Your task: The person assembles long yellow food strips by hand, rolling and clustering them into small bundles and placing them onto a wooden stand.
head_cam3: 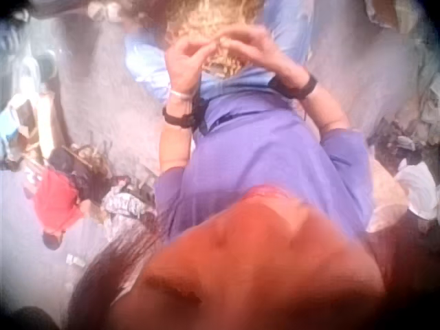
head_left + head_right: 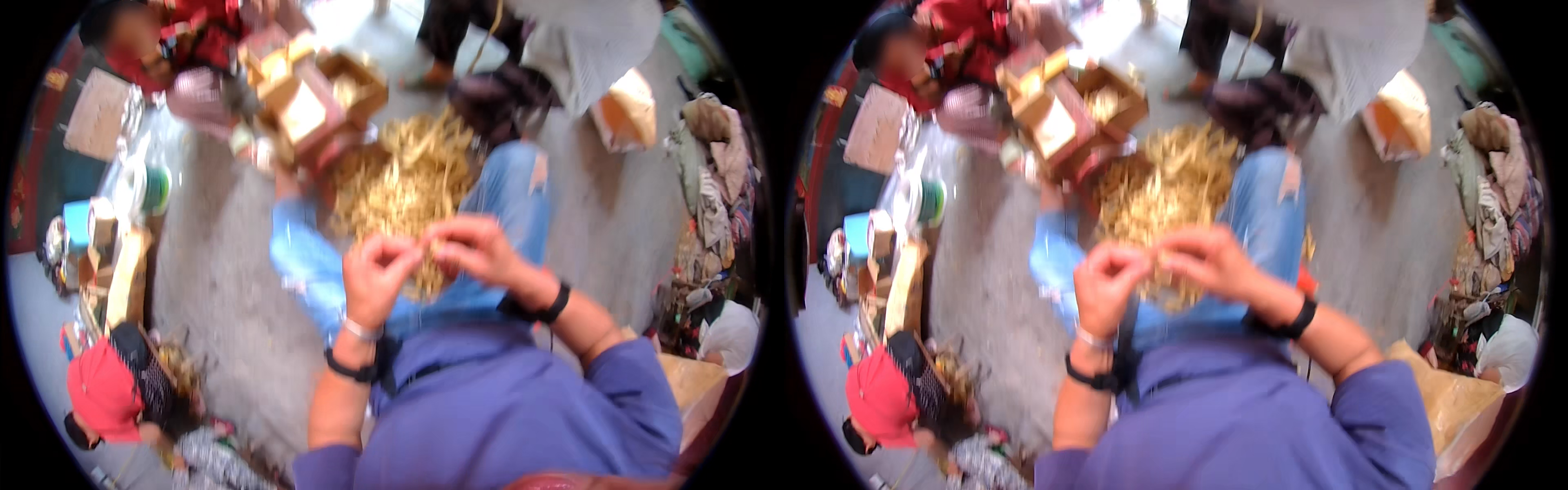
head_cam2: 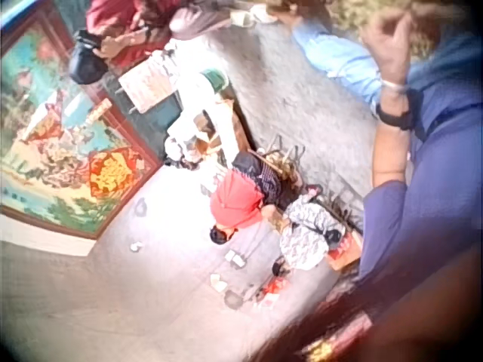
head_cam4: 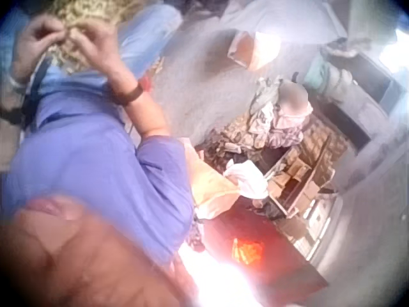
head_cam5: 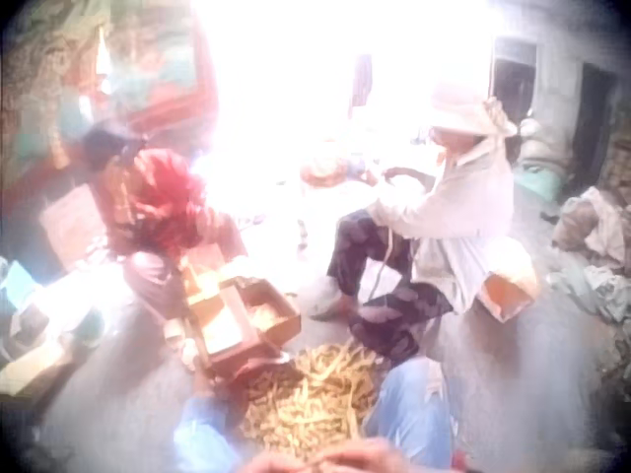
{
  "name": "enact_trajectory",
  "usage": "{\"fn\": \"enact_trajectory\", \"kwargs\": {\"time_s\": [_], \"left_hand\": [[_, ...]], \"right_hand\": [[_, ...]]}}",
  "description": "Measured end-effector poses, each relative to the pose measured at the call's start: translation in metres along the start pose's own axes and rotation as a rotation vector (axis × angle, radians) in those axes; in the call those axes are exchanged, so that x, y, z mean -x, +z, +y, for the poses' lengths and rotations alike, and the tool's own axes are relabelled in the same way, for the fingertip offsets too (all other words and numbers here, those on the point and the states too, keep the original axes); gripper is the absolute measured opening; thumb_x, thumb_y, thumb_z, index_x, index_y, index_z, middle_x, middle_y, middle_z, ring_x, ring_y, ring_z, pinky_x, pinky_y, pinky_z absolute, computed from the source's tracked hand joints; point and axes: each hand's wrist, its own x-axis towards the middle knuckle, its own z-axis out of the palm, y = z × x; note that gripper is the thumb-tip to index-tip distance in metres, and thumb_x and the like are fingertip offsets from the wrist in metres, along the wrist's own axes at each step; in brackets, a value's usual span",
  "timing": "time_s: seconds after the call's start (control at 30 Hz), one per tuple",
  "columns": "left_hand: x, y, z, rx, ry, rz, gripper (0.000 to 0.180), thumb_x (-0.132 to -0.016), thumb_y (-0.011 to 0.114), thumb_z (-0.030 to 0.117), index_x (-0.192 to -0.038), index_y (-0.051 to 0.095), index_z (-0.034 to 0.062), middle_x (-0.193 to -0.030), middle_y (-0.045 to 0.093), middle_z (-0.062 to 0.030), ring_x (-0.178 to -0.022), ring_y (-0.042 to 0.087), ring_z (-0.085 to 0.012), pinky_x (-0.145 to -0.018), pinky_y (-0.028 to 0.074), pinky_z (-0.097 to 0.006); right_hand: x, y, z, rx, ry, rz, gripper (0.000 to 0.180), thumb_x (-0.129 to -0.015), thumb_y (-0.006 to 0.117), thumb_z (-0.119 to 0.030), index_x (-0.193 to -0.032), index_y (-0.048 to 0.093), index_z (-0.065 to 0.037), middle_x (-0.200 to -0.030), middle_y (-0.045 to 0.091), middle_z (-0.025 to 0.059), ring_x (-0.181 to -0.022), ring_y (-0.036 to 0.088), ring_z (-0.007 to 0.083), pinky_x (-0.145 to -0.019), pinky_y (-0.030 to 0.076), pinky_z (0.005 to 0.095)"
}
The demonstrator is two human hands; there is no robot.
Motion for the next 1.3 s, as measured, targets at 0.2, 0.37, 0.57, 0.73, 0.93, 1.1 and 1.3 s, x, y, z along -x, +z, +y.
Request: {"fn": "enact_trajectory", "kwargs": {"time_s": [0.2,0.37,0.57,0.73,0.93,1.1,1.3], "left_hand": [[0.018,0.009,-0.028,0.188,0.126,0.086,0.007,-0.078,0.067,-0.007,-0.081,0.062,-0.0025,-0.080,0.064,-0.0080,-0.068,0.062,-0.0128,-0.064,0.052,-0.024],[0.021,0.005,-0.031,0.269,0.098,0.111,0.009,-0.078,0.066,-0.008,-0.081,0.060,-0.0029,-0.082,0.062,-0.0090,-0.069,0.062,-0.0152,-0.064,0.053,-0.026],[0.008,-0.013,-0.017,0.211,0.087,0.096,0.007,-0.080,0.064,-0.005,-0.079,0.058,-0.0014,-0.082,0.061,-0.0089,-0.070,0.061,-0.0162,-0.068,0.053,-0.029],[0.008,-0.023,-0.004,0.241,0.080,0.064,0.007,-0.082,0.064,-0.001,-0.087,0.059,-0.0018,-0.087,0.062,-0.0082,-0.075,0.062,-0.0161,-0.074,0.052,-0.027],[-0.007,-0.042,0.026,0.159,-0.050,-0.213,0.036,-0.075,0.071,-0.003,-0.108,0.059,0.0002,-0.098,0.064,-0.0082,-0.085,0.062,-0.0132,-0.077,0.050,-0.024],[-0.012,-0.032,0.020,0.031,-0.022,-0.273,0.030,-0.073,0.074,-0.001,-0.102,0.063,-0.0008,-0.086,0.067,-0.0048,-0.075,0.062,-0.0093,-0.067,0.051,-0.021],[-0.021,-0.047,0.015,0.281,-0.218,-0.301,0.024,-0.080,0.068,0.002,-0.103,0.061,-0.0031,-0.084,0.066,-0.0071,-0.072,0.065,-0.0137,-0.067,0.056,-0.026]], "right_hand": [[0.002,0.011,-0.001,-0.395,0.142,0.004,0.016,-0.090,0.060,-0.014,-0.102,0.063,-0.003,-0.083,0.062,-0.0015,-0.066,0.054,0.0036,-0.056,0.044,0.0188],[0.008,0.015,0.004,-0.534,0.191,-0.050,0.016,-0.091,0.060,-0.012,-0.104,0.061,-0.004,-0.084,0.061,-0.0004,-0.068,0.057,0.0054,-0.053,0.043,0.0197],[-0.003,-0.013,-0.009,0.223,-0.026,-0.134,0.032,-0.084,0.064,-0.008,-0.115,0.059,-0.011,-0.079,0.065,0.0029,-0.071,0.057,0.0066,-0.063,0.047,0.0259],[-0.014,-0.014,-0.010,0.197,-0.204,0.058,0.011,-0.082,0.068,-0.007,-0.091,0.067,-0.001,-0.068,0.062,0.0025,-0.060,0.054,0.0051,-0.053,0.043,0.0215],[-0.017,-0.008,-0.021,0.312,-0.256,-0.026,0.010,-0.081,0.068,-0.006,-0.088,0.065,0.000,-0.069,0.059,0.0035,-0.061,0.055,0.0066,-0.054,0.042,0.0224],[-0.020,0.001,-0.022,0.348,-0.303,-0.048,0.009,-0.081,0.067,-0.006,-0.088,0.065,-0.001,-0.070,0.059,0.0045,-0.060,0.055,0.0079,-0.054,0.043,0.0229],[-0.029,-0.008,-0.008,0.238,-0.173,-0.051,0.009,-0.084,0.064,-0.006,-0.089,0.065,0.001,-0.068,0.060,0.0024,-0.061,0.054,0.0060,-0.055,0.043,0.0226]]}}
